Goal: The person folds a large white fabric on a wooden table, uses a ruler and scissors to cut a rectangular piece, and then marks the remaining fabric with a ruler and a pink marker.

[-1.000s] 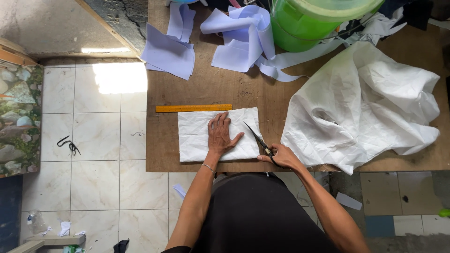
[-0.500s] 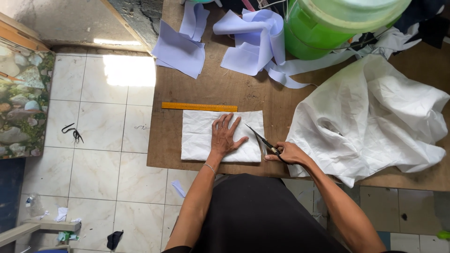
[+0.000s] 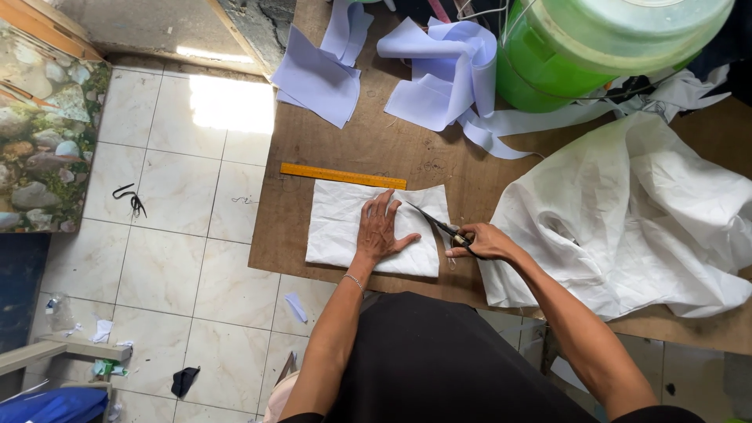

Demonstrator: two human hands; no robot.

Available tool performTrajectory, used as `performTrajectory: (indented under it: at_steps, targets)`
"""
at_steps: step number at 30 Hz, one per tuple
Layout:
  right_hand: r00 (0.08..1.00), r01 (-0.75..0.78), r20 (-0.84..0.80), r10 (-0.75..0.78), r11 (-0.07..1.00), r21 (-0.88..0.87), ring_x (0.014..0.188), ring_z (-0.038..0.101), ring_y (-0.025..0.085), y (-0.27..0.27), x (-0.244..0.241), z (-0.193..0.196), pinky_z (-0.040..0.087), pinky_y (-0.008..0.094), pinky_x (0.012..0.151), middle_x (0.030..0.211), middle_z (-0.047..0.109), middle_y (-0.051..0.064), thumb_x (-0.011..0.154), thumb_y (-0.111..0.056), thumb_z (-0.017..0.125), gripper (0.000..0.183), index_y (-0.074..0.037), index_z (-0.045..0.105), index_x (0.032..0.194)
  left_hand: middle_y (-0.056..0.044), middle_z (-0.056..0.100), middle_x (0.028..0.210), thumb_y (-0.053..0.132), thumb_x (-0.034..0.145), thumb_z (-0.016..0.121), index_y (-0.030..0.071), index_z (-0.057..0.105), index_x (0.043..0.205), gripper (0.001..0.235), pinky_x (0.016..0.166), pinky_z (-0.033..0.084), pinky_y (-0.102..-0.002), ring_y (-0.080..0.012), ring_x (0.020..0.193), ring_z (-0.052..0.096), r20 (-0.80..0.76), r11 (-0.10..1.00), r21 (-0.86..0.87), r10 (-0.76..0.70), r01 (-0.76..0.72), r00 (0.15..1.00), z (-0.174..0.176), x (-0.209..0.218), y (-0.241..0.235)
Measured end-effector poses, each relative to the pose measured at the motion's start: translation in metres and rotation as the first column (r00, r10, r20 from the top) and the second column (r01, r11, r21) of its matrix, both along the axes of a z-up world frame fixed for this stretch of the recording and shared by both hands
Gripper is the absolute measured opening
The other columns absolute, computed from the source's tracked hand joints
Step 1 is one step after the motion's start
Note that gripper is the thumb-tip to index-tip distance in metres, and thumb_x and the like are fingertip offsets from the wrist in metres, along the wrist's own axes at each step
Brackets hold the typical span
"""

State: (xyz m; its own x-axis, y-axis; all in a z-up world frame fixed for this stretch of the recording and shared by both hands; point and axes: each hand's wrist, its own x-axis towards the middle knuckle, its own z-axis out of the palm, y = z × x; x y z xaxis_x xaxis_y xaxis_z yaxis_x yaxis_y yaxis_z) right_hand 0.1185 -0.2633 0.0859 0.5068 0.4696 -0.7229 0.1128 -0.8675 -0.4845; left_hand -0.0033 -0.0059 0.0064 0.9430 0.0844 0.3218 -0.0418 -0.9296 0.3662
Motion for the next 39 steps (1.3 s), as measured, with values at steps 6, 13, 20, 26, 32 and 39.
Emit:
performTrajectory:
  at_steps: [6, 13, 20, 26, 32, 39]
  targets:
    - [0.999, -0.020, 0.024, 0.021, 0.999, -0.041, 0.072, 0.072, 0.028, 0.002, 0.008, 0.002, 0.055, 0.039, 0.077, 0.061, 0.070, 0.007, 0.060, -0.060, 0.091, 0.056, -0.022, 0.080, 0.100, -0.013, 0.043, 0.151, 0.081, 0.072, 0.068, 0.013, 0.045, 0.127, 0.090, 0.115, 0.035, -0.048, -0.0278, 0.138, 0.048, 0.005, 1.000, -0.015, 0.010, -0.010, 1.000, 0.005, 0.000, 0.000]
    - [0.999, -0.004, 0.046, 0.005, 1.000, -0.026, 0.089, 0.074, 0.034, 0.016, 0.005, 0.008, 0.054, 0.044, 0.085, 0.072, 0.074, 0.011, 0.062, -0.064, 0.088, 0.058, -0.023, 0.079, 0.102, -0.014, 0.041, 0.152, 0.080, 0.072, 0.069, 0.014, 0.044, 0.127, 0.090, 0.114, 0.036, -0.050, -0.0289, 0.135, 0.051, 0.034, 0.998, -0.063, 0.012, -0.009, 0.999, 0.006, -0.001, 0.001]
    - [0.995, -0.002, 0.096, 0.008, 0.998, -0.059, 0.104, 0.072, 0.039, 0.038, -0.012, 0.039, 0.055, 0.048, 0.092, 0.088, 0.078, 0.018, 0.060, -0.071, 0.085, 0.069, -0.020, 0.078, 0.106, -0.015, 0.039, 0.153, 0.081, 0.071, 0.070, 0.017, 0.042, 0.127, 0.090, 0.115, 0.035, -0.051, -0.0289, 0.133, 0.054, 0.050, 0.991, -0.131, 0.028, -0.021, 0.998, 0.009, -0.002, -0.001]
    - [0.987, 0.075, 0.141, -0.075, 0.997, 0.002, 0.106, 0.070, 0.044, 0.044, -0.028, 0.032, 0.055, 0.052, 0.092, 0.089, 0.078, 0.021, 0.064, -0.062, 0.085, 0.058, -0.018, 0.080, 0.102, -0.014, 0.038, 0.154, 0.079, 0.079, 0.063, 0.017, 0.043, 0.128, 0.082, 0.114, 0.037, -0.051, -0.0285, 0.136, 0.053, 0.077, 0.962, -0.269, 0.071, -0.048, 0.994, 0.010, -0.006, -0.005]
    - [0.959, 0.095, 0.268, -0.088, 0.995, -0.014, 0.098, 0.074, 0.038, 0.047, -0.033, 0.008, 0.058, 0.050, 0.083, 0.086, 0.078, 0.013, 0.065, -0.054, 0.084, 0.045, -0.028, 0.079, 0.101, -0.014, 0.037, 0.153, 0.085, 0.086, 0.044, 0.016, 0.041, 0.129, 0.081, 0.115, 0.039, -0.047, -0.0277, 0.139, 0.050, 0.097, 0.890, -0.447, 0.152, -0.094, 0.984, 0.007, -0.004, -0.005]
    - [0.964, 0.169, 0.206, -0.169, 0.985, 0.021, 0.105, 0.071, 0.043, 0.058, -0.042, 0.033, 0.055, 0.050, 0.092, 0.087, 0.077, 0.022, 0.067, -0.059, 0.082, 0.055, -0.017, 0.080, 0.102, -0.014, 0.034, 0.154, 0.084, 0.086, 0.045, 0.018, 0.039, 0.133, 0.081, 0.117, 0.036, -0.048, -0.0287, 0.138, 0.051, 0.107, 0.889, -0.453, 0.132, -0.070, 0.986, -0.002, -0.005, -0.005]
